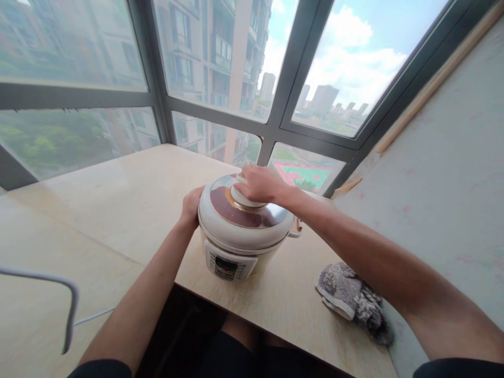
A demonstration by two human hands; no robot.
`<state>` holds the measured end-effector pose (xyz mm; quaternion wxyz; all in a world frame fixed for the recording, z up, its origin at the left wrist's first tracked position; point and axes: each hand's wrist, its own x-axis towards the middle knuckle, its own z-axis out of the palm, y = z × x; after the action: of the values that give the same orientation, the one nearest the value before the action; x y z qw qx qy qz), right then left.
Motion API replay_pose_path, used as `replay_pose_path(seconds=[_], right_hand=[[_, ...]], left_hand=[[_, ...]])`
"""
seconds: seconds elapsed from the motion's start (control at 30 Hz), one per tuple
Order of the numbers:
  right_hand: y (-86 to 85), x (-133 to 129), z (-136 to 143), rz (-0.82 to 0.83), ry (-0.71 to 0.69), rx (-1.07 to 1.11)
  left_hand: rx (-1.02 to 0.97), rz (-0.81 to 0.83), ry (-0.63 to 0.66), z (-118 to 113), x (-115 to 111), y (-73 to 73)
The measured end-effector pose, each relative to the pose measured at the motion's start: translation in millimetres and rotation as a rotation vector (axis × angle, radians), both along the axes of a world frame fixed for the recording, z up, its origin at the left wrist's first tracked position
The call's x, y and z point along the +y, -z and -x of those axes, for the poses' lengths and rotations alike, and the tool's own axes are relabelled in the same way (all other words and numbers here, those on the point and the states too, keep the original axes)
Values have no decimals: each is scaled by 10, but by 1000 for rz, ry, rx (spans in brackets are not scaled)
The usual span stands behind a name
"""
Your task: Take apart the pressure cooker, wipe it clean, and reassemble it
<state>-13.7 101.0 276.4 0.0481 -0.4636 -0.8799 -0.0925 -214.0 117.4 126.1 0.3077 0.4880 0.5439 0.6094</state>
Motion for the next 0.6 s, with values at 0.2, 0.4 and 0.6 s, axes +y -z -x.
replay_pose_path(seconds=[0.2,0.4,0.6], right_hand=[[22,155,-132,-21,-220,-19],[35,137,-137,-6,-234,23],[-17,124,-118,16,-186,34]], left_hand=[[221,-72,-12,69,-17,34],[425,-97,-41,104,-7,41],[442,-81,-52,108,2,49]])
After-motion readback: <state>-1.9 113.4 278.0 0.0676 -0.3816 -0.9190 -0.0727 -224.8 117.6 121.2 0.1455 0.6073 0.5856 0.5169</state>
